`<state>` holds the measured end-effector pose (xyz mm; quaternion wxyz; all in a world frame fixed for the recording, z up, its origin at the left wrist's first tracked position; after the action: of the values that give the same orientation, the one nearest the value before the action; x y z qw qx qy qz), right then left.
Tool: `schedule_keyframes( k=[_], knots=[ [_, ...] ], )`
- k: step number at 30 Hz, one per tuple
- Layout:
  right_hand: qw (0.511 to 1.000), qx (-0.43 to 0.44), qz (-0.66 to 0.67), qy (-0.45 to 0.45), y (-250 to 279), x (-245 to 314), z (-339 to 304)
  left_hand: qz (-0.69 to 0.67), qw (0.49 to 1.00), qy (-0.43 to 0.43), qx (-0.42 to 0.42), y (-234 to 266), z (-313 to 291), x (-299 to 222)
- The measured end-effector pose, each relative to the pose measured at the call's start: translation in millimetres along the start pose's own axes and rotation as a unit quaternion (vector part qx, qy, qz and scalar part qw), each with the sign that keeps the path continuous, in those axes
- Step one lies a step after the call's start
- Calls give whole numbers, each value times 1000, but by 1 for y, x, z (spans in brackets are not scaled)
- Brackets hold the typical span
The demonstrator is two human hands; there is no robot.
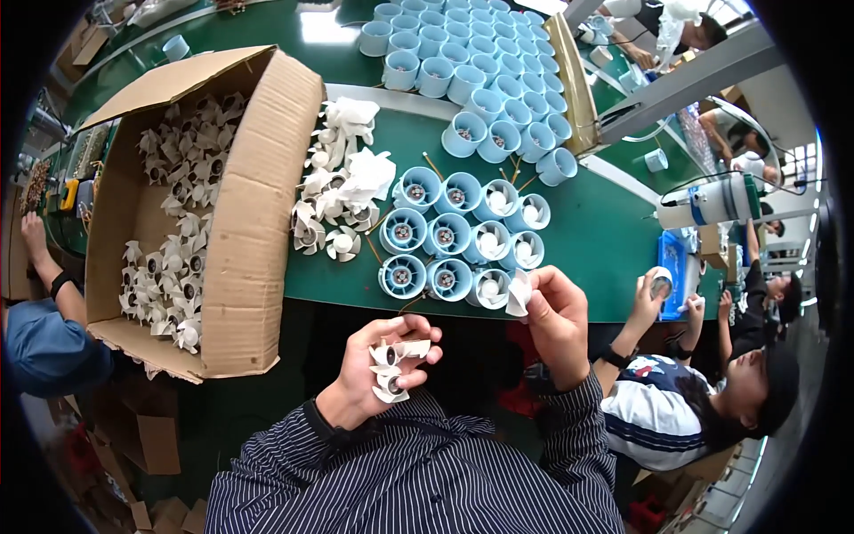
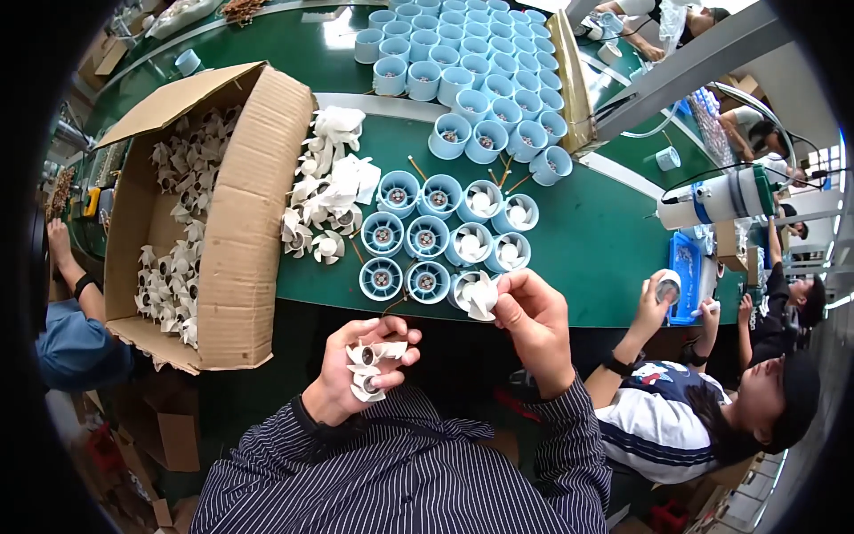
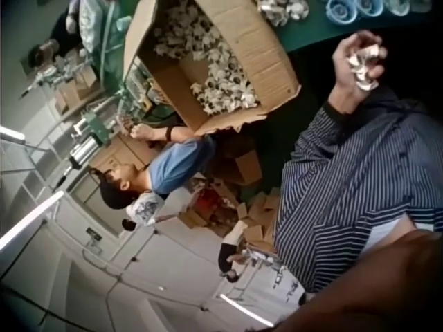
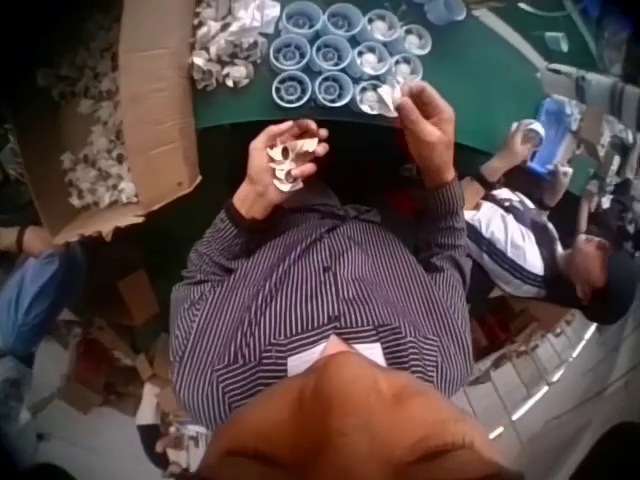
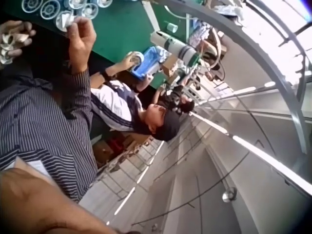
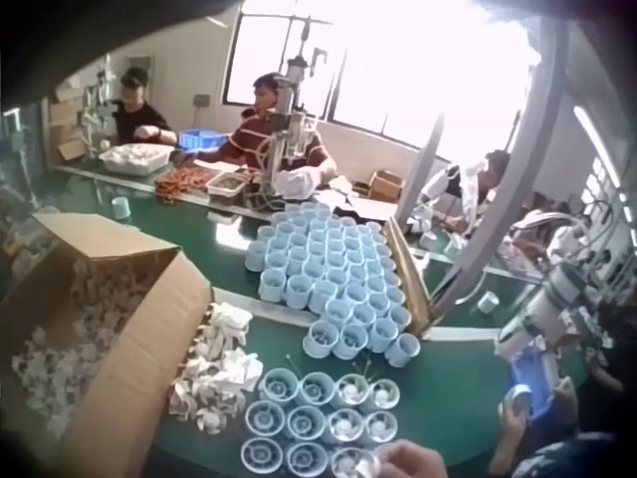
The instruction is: The person picks up a fan blade from a box, inserts it into a blue housing, and repeats this for several units. Then, the person uses a handheld dispenser to apply a substance to the center of each assembly.
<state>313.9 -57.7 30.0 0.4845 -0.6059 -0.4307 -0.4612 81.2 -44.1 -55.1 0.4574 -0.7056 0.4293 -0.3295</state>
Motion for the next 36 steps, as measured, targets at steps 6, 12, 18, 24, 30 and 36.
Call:
schedule_keyframes(
  k=[6, 12, 18, 24, 30, 36],
  knots=[
    [992, -66, 67, -79, 3, -7, 8, -42, 996, 65, -54, 19, -7, 19],
    [875, 37, -461, 144, -27, 4, 35, 32, 997, 69, -6, 39, -6, 19],
    [810, 85, -549, 188, -38, 4, 49, 154, 986, 37, -48, 15, -12, 5],
    [824, 67, -535, 175, -43, 8, 48, 215, 975, 46, -39, 16, -12, 3],
    [774, 92, -591, 208, -53, 6, 49, 287, 958, 1, -31, 4, -11, -2],
    [730, 106, -635, 231, -53, 9, 45, 322, 943, -73, -40, -19, -17, -11]
  ],
)
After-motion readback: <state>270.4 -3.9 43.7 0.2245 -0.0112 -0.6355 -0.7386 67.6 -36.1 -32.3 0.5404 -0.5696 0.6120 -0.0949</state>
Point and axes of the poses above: each hand's wrist, its own z-axis towards the middle knuckle, its own y-axis out of the back of the hand, x = y × z, the point moved 3 cm from there along z, towards the middle knuckle, and after that the axes turned 1 degree about y, right-handed, at the moved point
